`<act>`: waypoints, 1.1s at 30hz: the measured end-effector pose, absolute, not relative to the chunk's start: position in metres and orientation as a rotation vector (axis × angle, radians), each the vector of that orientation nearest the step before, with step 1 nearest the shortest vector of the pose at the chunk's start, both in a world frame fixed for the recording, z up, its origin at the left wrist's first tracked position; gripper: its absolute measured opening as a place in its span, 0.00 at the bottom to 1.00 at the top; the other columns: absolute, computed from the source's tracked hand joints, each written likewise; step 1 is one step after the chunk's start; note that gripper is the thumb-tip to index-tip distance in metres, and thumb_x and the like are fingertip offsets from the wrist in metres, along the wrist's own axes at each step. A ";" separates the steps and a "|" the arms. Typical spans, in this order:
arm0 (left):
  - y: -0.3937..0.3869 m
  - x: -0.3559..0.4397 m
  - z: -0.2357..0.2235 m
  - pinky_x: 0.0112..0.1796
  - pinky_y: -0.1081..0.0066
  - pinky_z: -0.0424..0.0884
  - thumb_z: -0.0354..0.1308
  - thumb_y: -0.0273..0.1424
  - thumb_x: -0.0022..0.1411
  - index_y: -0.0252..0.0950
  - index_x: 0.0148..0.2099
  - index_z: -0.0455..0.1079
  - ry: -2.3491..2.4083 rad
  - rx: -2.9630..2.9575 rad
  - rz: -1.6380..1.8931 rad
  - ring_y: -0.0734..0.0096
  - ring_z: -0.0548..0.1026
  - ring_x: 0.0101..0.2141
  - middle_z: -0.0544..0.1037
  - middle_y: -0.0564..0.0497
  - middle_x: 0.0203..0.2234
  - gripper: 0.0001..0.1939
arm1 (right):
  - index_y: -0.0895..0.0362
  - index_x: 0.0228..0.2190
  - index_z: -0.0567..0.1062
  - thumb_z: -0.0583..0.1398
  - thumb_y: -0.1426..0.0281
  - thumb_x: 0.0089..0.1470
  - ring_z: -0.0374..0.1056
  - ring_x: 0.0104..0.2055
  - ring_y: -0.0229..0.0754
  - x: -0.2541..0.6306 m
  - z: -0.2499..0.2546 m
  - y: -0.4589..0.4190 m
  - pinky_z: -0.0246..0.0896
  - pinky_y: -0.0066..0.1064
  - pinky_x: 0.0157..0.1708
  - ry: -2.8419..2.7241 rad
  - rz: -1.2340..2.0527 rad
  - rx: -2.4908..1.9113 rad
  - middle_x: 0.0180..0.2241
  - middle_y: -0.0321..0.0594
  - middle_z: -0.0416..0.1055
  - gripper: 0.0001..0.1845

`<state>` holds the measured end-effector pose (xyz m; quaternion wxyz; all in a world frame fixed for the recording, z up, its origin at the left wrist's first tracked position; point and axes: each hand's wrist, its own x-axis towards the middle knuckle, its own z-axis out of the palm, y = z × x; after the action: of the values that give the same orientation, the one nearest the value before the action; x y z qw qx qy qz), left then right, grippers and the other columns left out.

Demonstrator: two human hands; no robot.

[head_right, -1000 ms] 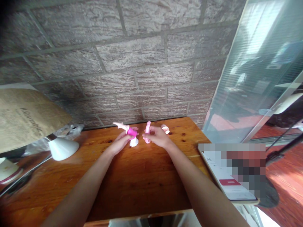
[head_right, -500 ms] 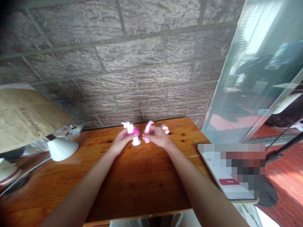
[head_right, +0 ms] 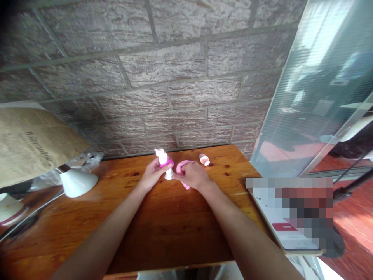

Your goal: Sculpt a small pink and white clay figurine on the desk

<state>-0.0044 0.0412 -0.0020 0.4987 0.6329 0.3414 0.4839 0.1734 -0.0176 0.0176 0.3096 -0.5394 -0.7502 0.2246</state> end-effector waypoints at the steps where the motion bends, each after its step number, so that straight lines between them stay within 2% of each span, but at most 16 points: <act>1: 0.041 -0.004 -0.002 0.39 0.70 0.69 0.69 0.38 0.48 0.33 0.40 0.72 0.829 1.533 1.180 0.70 0.74 0.34 0.78 0.50 0.33 0.19 | 0.55 0.13 0.66 0.61 0.58 0.53 0.68 0.20 0.36 0.174 0.019 -0.018 0.59 0.28 0.28 -1.995 0.543 -1.461 0.17 0.32 0.71 0.23; 4: 0.039 -0.002 -0.002 0.39 0.69 0.69 0.69 0.38 0.48 0.33 0.39 0.72 0.828 1.533 1.202 0.69 0.74 0.34 0.78 0.50 0.33 0.19 | 0.54 0.13 0.70 0.61 0.55 0.53 0.69 0.24 0.39 0.181 0.025 -0.016 0.58 0.30 0.31 -2.003 0.387 -1.530 0.16 0.35 0.72 0.24; 6: 0.037 0.000 -0.001 0.40 0.69 0.70 0.70 0.37 0.46 0.33 0.39 0.72 0.812 1.535 1.204 0.69 0.75 0.34 0.79 0.50 0.33 0.19 | 0.53 0.16 0.75 0.60 0.53 0.54 0.69 0.25 0.40 0.187 0.030 -0.015 0.58 0.31 0.33 -1.937 0.324 -1.505 0.19 0.36 0.74 0.23; 10: 0.035 0.001 0.000 0.40 0.68 0.71 0.70 0.36 0.45 0.33 0.38 0.72 0.784 1.540 1.180 0.67 0.75 0.34 0.79 0.50 0.33 0.19 | 0.54 0.23 0.78 0.61 0.53 0.53 0.69 0.26 0.39 0.189 0.037 -0.014 0.58 0.30 0.29 -1.733 0.392 -1.387 0.23 0.37 0.76 0.18; 12: 0.034 0.001 0.001 0.39 0.68 0.70 0.70 0.36 0.45 0.34 0.38 0.72 0.779 1.544 1.175 0.68 0.75 0.34 0.79 0.50 0.33 0.19 | 0.54 0.32 0.78 0.64 0.55 0.50 0.70 0.28 0.39 0.184 0.036 -0.014 0.61 0.30 0.31 -1.663 0.455 -1.277 0.30 0.38 0.77 0.16; 14: 0.033 0.000 0.002 0.38 0.68 0.71 0.71 0.36 0.45 0.34 0.38 0.72 0.767 1.551 1.171 0.68 0.75 0.33 0.79 0.51 0.32 0.19 | 0.54 0.43 0.75 0.67 0.57 0.47 0.72 0.31 0.39 0.178 0.033 -0.013 0.64 0.31 0.32 -1.608 0.513 -1.159 0.40 0.42 0.76 0.23; 16: 0.031 0.001 0.003 0.38 0.68 0.71 0.71 0.36 0.45 0.33 0.39 0.72 0.746 1.566 1.159 0.67 0.76 0.33 0.79 0.50 0.32 0.19 | 0.53 0.48 0.72 0.67 0.59 0.46 0.72 0.37 0.41 0.171 0.030 -0.013 0.67 0.32 0.35 -1.576 0.555 -1.066 0.47 0.45 0.74 0.27; 19: 0.027 0.003 0.005 0.39 0.68 0.72 0.71 0.35 0.46 0.33 0.41 0.72 0.720 1.618 1.148 0.66 0.76 0.35 0.80 0.49 0.35 0.21 | 0.54 0.46 0.73 0.66 0.60 0.48 0.71 0.43 0.43 0.167 0.031 -0.015 0.67 0.34 0.42 -1.550 0.628 -0.959 0.45 0.44 0.74 0.23; 21: 0.025 0.005 0.006 0.41 0.68 0.71 0.71 0.34 0.45 0.33 0.42 0.73 0.719 1.669 1.153 0.65 0.76 0.36 0.80 0.49 0.37 0.21 | 0.54 0.42 0.74 0.65 0.59 0.49 0.72 0.42 0.43 0.166 0.033 -0.016 0.67 0.35 0.45 -1.530 0.693 -0.915 0.42 0.43 0.76 0.19; 27: 0.019 0.008 0.009 0.42 0.66 0.72 0.72 0.34 0.44 0.33 0.41 0.74 0.713 1.642 1.106 0.64 0.77 0.37 0.80 0.47 0.36 0.21 | 0.56 0.32 0.76 0.64 0.55 0.49 0.73 0.37 0.43 0.169 0.037 -0.016 0.68 0.33 0.39 -1.478 0.853 -0.891 0.35 0.40 0.78 0.16; 33: 0.024 0.002 0.003 0.48 0.64 0.71 0.66 0.34 0.53 0.34 0.47 0.74 0.588 1.644 0.964 0.60 0.77 0.43 0.80 0.46 0.43 0.19 | 0.56 0.34 0.76 0.62 0.56 0.52 0.73 0.39 0.42 0.170 0.034 -0.015 0.67 0.33 0.42 -1.515 0.879 -0.923 0.37 0.40 0.78 0.16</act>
<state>0.0022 0.0240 0.0028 0.5426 0.6922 0.2477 0.4061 0.1702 -0.0146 0.0344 0.5489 -0.3897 -0.6397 0.3711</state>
